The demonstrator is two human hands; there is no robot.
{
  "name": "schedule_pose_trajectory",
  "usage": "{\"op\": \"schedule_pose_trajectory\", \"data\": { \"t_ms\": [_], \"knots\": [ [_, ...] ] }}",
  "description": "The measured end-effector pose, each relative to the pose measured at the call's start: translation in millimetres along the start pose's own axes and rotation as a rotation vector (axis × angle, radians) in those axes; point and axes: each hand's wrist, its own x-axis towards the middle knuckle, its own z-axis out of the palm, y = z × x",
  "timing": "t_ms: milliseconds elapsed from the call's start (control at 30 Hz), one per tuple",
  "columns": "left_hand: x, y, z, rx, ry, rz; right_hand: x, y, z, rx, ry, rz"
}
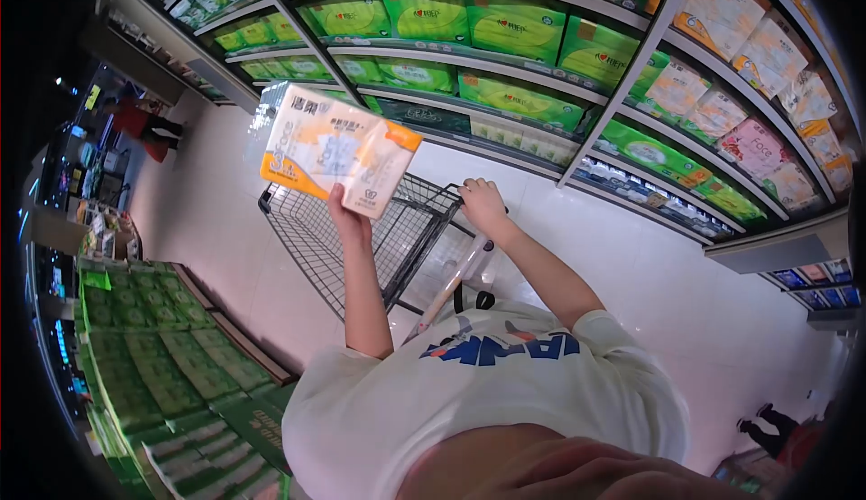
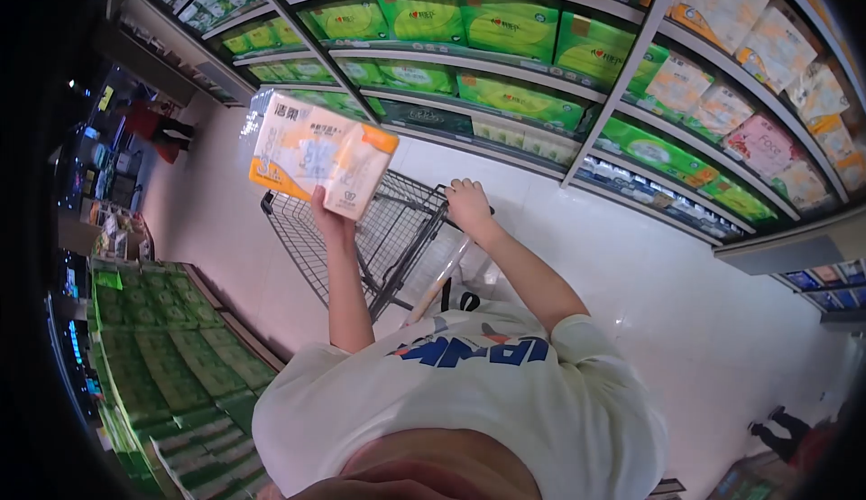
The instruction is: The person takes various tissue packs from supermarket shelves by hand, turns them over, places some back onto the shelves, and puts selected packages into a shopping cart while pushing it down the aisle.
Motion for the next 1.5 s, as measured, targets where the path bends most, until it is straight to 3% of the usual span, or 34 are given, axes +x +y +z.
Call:
{"op": "schedule_pose_trajectory", "data": {
  "t_ms": [67,233,300,367,400,433,500,567,833,1233,1300,1500],
  "knots": [
    [-28,-16,41,0.034,-0.07,0.132,-43,1,-11,-0.098,0.113,0.004],
    [-128,-51,161,0.01,-0.314,0.102,-127,31,-28,-0.094,0.058,0.036],
    [-154,-79,174,0.016,-0.3,0.054,-152,39,-33,-0.118,0.095,0.016],
    [-179,-96,196,0.018,-0.256,-0.036,-166,39,-48,-0.066,-0.012,0.135],
    [-180,-110,197,-0.032,-0.398,-0.16,-174,42,-60,-0.049,-0.082,0.192],
    [-203,-107,224,-0.072,-0.495,-0.247,-178,63,-35,-0.037,0.089,0.146],
    [-228,-119,246,-0.159,-0.625,-0.396,-190,74,-51,0.026,0.449,0.181],
    [-240,-144,251,-0.176,-0.599,-0.452,-197,96,-62,0.256,0.497,0.124],
    [-276,-216,308,-0.313,-0.644,-0.517,-220,170,-115,0.346,0.279,0.19],
    [-306,-330,438,-0.385,-0.668,-0.417,-278,293,-168,0.341,0.092,0.23],
    [-306,-349,458,-0.423,-0.752,-0.455,-287,311,-176,0.348,0.07,0.235],
    [-321,-413,510,-0.4,-0.745,-0.551,-324,361,-197,0.368,0.067,0.259]
  ]
}}
